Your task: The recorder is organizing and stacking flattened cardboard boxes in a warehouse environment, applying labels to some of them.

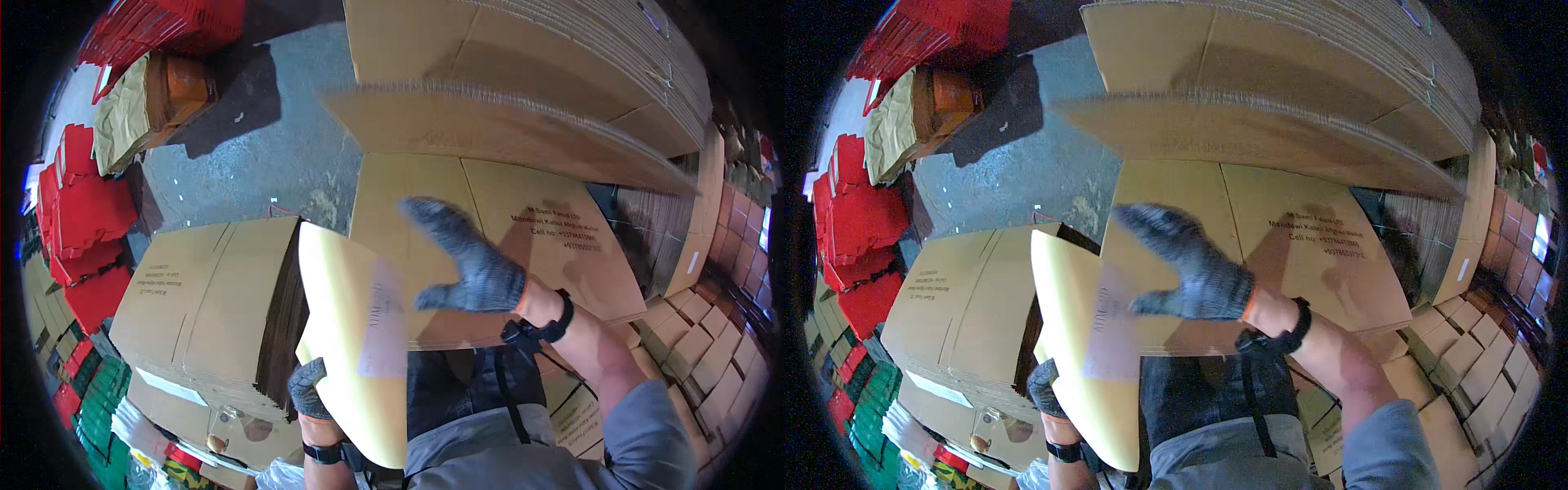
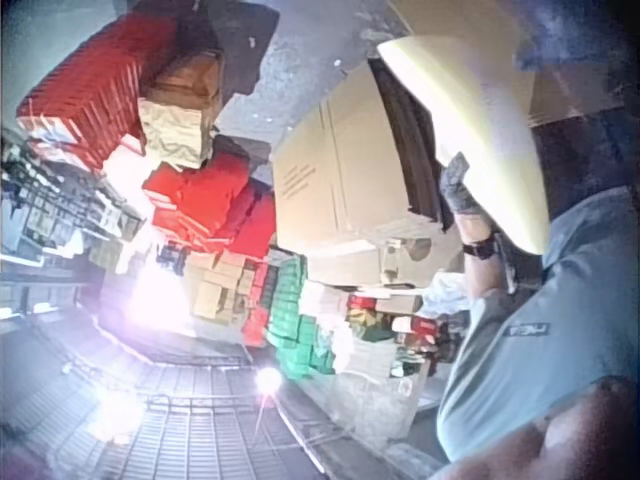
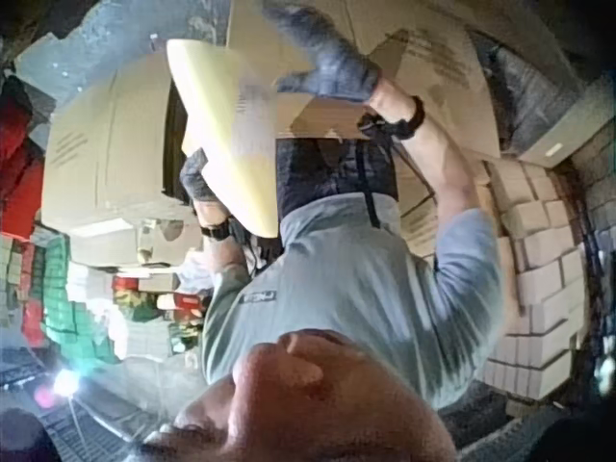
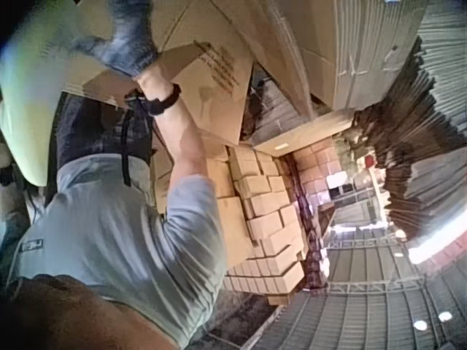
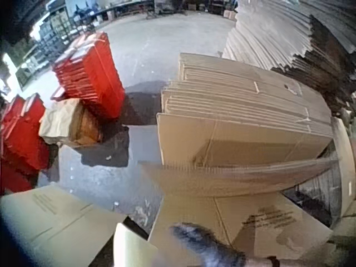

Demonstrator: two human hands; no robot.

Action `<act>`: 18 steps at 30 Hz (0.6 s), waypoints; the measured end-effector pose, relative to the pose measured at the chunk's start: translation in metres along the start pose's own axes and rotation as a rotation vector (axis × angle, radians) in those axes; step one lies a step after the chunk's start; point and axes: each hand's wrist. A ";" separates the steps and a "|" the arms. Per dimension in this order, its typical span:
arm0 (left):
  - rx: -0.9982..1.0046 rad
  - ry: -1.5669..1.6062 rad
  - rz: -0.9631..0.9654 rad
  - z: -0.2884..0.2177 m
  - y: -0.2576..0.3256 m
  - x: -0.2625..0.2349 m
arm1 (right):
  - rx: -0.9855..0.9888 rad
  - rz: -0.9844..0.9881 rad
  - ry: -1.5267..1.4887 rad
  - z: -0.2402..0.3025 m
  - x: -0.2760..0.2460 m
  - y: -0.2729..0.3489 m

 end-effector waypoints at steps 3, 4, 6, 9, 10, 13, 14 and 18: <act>-0.116 -0.023 -0.089 0.001 0.000 -0.003 | -0.058 0.217 -0.105 -0.009 0.018 -0.013; -0.118 -0.021 -0.083 0.001 -0.005 0.007 | -0.058 0.218 -0.099 -0.015 0.015 -0.012; -0.210 0.240 0.006 0.000 -0.010 0.022 | 0.195 0.328 -0.513 -0.023 0.010 -0.006; -0.228 0.164 -0.063 -0.002 -0.012 0.024 | 0.222 0.272 -0.552 -0.028 0.003 0.002; -0.230 0.166 -0.064 0.000 -0.013 0.023 | 0.233 0.326 -0.482 -0.028 0.000 0.002; -0.251 0.176 -0.083 0.006 -0.021 0.022 | 0.327 0.329 -0.496 -0.026 -0.008 0.008; -0.284 0.158 -0.087 0.005 -0.024 0.023 | 0.354 0.348 -0.477 -0.026 -0.012 0.010; -0.352 0.102 -0.126 0.007 -0.030 0.005 | 0.360 0.298 -0.362 -0.023 -0.008 0.020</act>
Point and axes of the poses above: each hand's wrist, its own y-axis away from the middle knuckle, its own x-axis out of the palm, z = x × y, and after that the axes turned 11 degrees about -x, right-handed
